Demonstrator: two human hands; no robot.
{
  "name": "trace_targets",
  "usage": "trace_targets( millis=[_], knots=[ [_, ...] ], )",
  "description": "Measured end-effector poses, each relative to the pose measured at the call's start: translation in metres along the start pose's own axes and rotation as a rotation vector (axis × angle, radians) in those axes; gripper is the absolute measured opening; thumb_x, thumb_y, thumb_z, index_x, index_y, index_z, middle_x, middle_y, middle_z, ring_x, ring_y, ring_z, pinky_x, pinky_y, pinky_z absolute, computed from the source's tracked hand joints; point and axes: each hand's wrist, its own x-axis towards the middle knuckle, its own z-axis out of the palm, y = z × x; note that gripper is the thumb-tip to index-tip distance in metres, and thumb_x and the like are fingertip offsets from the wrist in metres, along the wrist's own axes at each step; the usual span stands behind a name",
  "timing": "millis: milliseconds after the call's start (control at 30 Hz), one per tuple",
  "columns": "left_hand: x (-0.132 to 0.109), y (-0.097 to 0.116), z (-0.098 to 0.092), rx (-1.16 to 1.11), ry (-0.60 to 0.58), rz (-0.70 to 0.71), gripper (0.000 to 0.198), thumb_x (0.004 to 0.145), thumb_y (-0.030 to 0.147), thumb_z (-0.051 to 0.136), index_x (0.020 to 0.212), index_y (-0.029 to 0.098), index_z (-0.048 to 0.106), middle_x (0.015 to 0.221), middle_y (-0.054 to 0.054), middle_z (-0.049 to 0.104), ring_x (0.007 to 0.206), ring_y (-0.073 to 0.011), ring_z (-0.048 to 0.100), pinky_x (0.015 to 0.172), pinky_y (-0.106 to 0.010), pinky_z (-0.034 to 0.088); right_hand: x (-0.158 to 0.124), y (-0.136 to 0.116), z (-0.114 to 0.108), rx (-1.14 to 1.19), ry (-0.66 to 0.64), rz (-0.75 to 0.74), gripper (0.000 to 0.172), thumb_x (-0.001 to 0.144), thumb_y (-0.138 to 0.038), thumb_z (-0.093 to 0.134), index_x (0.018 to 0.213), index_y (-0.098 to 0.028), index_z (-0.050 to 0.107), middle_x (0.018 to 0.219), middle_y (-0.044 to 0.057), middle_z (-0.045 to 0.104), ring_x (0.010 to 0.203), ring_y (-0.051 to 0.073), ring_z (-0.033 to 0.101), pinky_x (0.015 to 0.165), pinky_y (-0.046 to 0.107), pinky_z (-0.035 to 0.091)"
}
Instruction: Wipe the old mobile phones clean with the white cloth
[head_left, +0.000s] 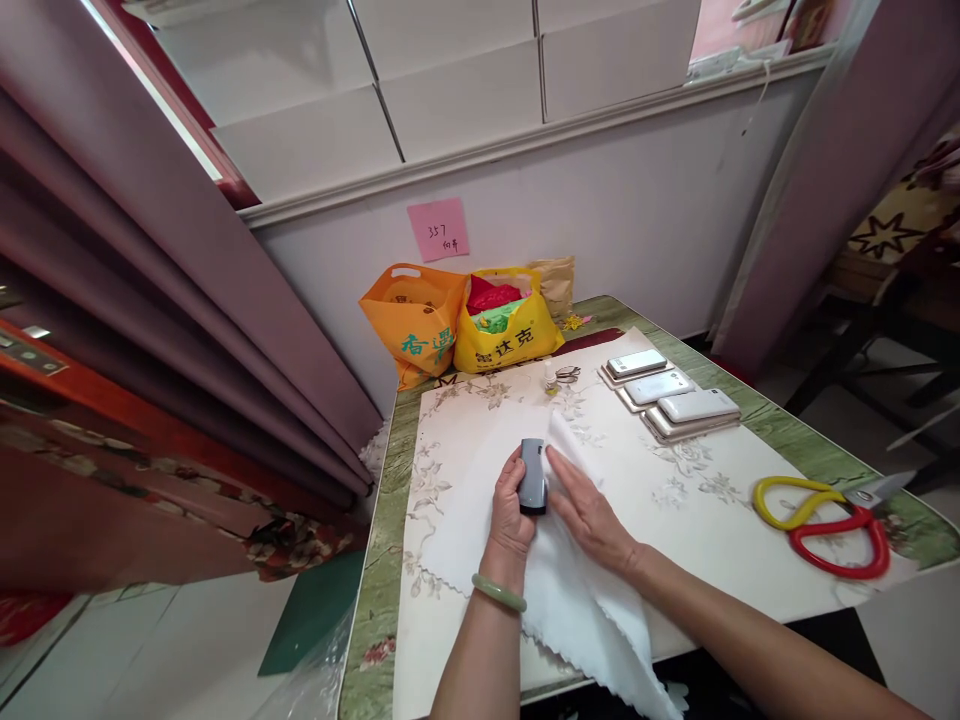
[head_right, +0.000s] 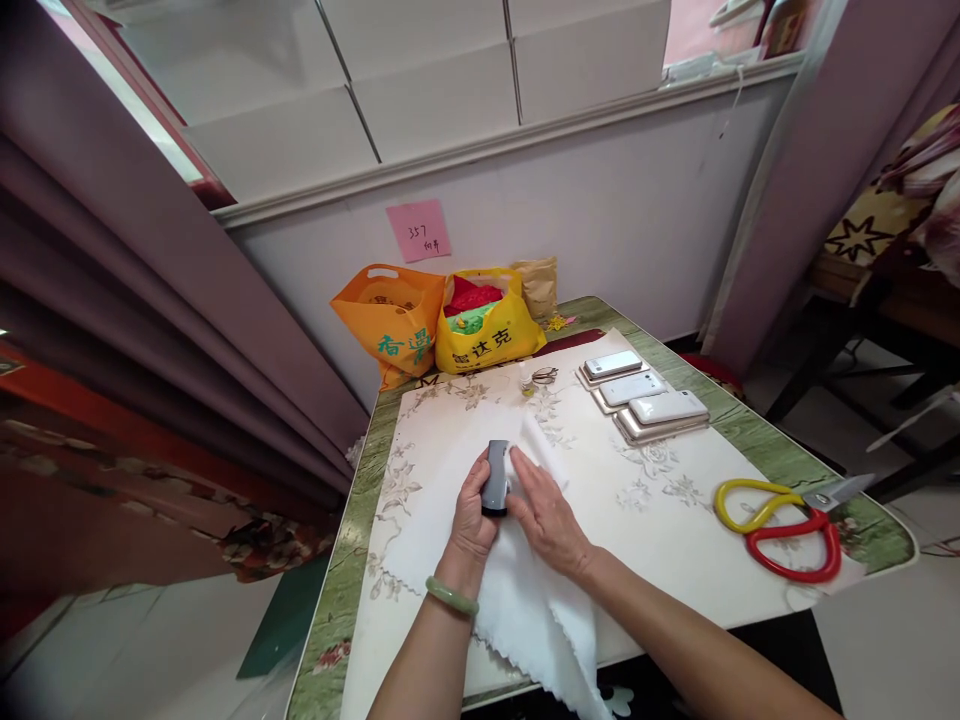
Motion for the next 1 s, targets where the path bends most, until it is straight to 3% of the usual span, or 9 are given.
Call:
trace_targets(
  millis=[167, 367, 533, 700, 867, 1000],
  knots=[
    [0.003, 0.001, -0.004, -0.131, 0.051, -0.023, 0.031, 0.076, 0.024, 0.069, 0.107, 0.022, 0.068, 0.102, -0.003, 0.071, 0.094, -0.0164, 0.066, 0.093, -0.03, 0.047, -0.016, -0.02, 0.006, -0.261, -0.135, -0.114, 0.074, 0.097, -0.05, 0.036, 0.153, -0.022, -0.003, 0.157, 0.008, 0.021, 0.143, 0.024, 0.023, 0.116, 0.052, 0.02],
    [0.002, 0.004, -0.005, -0.065, -0.013, -0.006, 0.038, 0.078, 0.026, 0.067, 0.115, 0.019, 0.066, 0.1, -0.005, 0.071, 0.089, -0.0159, 0.066, 0.086, -0.027, 0.048, -0.03, -0.032, -0.003, -0.362, -0.15, -0.244, 0.08, 0.094, -0.057, 0.038, 0.153, -0.017, 0.001, 0.156, 0.009, 0.024, 0.142, 0.025, 0.025, 0.118, 0.051, 0.011],
    [0.003, -0.001, -0.006, -0.063, -0.038, -0.035, 0.033, 0.079, 0.022, 0.066, 0.111, 0.02, 0.068, 0.118, -0.006, 0.067, 0.111, -0.0191, 0.06, 0.1, -0.029, 0.043, 0.005, -0.021, -0.003, -0.389, -0.142, -0.183, 0.073, 0.096, -0.056, 0.033, 0.153, -0.021, 0.003, 0.156, 0.007, 0.024, 0.143, 0.025, 0.024, 0.116, 0.054, 0.01],
    [0.005, -0.005, -0.009, -0.034, 0.079, -0.062, 0.029, 0.078, 0.021, 0.067, 0.107, 0.024, 0.069, 0.122, -0.003, 0.065, 0.117, -0.019, 0.057, 0.103, -0.03, 0.043, 0.035, -0.012, 0.001, -0.397, -0.166, -0.054, 0.068, 0.098, -0.055, 0.026, 0.153, -0.018, 0.009, 0.157, 0.008, 0.019, 0.145, 0.025, 0.017, 0.115, 0.054, 0.013],
    [0.0, 0.001, -0.002, -0.135, 0.022, -0.066, 0.032, 0.081, 0.024, 0.064, 0.113, 0.021, 0.066, 0.113, -0.004, 0.069, 0.108, -0.0178, 0.063, 0.102, -0.03, 0.043, 0.0, -0.023, 0.004, -0.406, -0.194, -0.234, 0.078, 0.094, -0.062, 0.032, 0.153, -0.017, 0.007, 0.156, 0.01, 0.022, 0.144, 0.027, 0.019, 0.116, 0.053, 0.003],
    [-0.004, 0.008, 0.003, -0.142, -0.014, -0.152, 0.039, 0.085, 0.042, 0.06, 0.112, 0.015, 0.067, 0.104, -0.009, 0.072, 0.095, -0.0214, 0.067, 0.098, -0.035, 0.046, -0.017, -0.023, 0.001, -0.409, -0.238, -0.344, 0.08, 0.093, -0.065, 0.031, 0.153, -0.018, 0.007, 0.155, 0.009, 0.026, 0.143, 0.025, 0.023, 0.116, 0.053, -0.008]
  ],
)
